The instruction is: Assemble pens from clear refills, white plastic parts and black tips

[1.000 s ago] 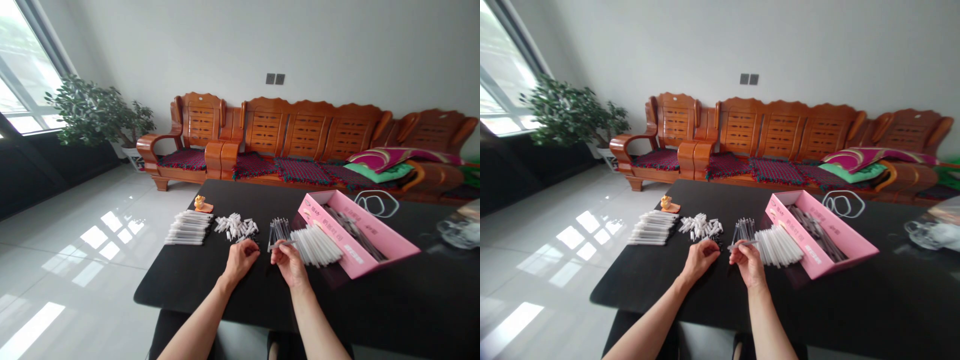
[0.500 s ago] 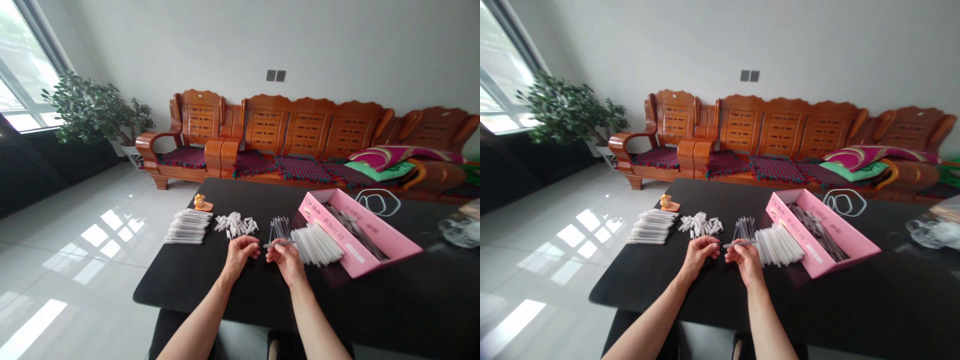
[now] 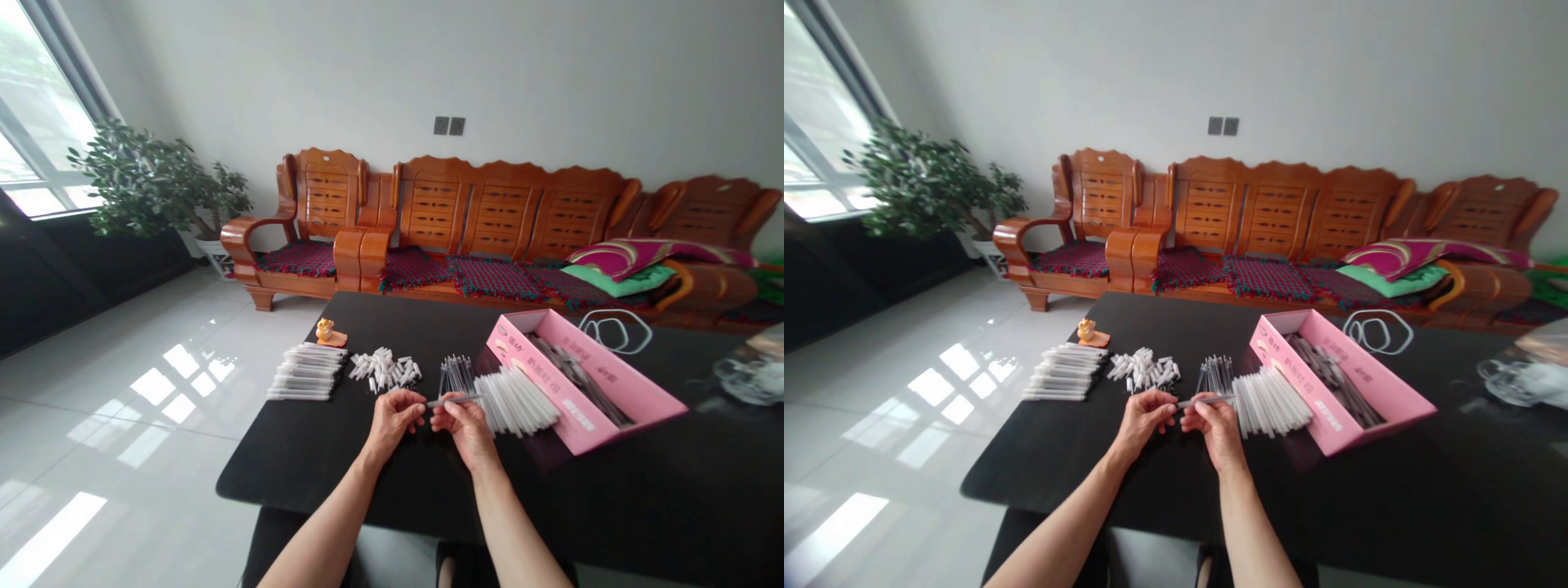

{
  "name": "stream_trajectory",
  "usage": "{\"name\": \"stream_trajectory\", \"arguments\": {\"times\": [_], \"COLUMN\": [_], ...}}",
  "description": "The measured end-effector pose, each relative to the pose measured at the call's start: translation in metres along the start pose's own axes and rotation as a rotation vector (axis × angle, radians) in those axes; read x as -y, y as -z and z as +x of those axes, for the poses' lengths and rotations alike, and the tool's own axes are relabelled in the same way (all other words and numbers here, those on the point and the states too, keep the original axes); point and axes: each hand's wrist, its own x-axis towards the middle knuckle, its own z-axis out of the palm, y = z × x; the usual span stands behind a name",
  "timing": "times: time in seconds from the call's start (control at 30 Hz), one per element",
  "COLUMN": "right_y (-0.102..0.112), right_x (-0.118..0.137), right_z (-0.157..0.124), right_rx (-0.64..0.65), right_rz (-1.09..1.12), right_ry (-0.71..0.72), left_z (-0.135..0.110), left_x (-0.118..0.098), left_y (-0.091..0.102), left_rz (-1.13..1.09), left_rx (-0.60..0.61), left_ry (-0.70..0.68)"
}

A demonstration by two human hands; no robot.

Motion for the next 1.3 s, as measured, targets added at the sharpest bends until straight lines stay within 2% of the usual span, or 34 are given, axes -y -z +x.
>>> {"name": "stream_trajectory", "arguments": {"times": [0.47, 0.73, 0.9, 1.1, 1.3], "right_y": [-0.001, -0.005, -0.003, -0.002, -0.005], "right_x": [-0.002, -0.001, -0.002, -0.002, -0.001], "right_z": [0.0, -0.001, 0.0, 0.0, -0.001], "right_rx": [-0.002, -0.052, -0.081, -0.069, -0.058], "right_rz": [-0.032, -0.079, -0.04, -0.057, -0.063], "right_ry": [0.0, 0.013, 0.012, 0.018, 0.01], "left_z": [0.0, -0.006, -0.009, -0.009, -0.007], "left_x": [0.001, -0.003, -0.01, -0.011, -0.007], "left_y": [-0.002, -0.003, -0.005, -0.004, -0.004], "left_rz": [0.011, 0.211, 0.241, 0.414, 0.386], "left_rx": [-0.005, -0.048, -0.03, -0.068, -0.057], "left_ry": [-0.018, -0.173, -0.138, -0.159, -0.158]}}
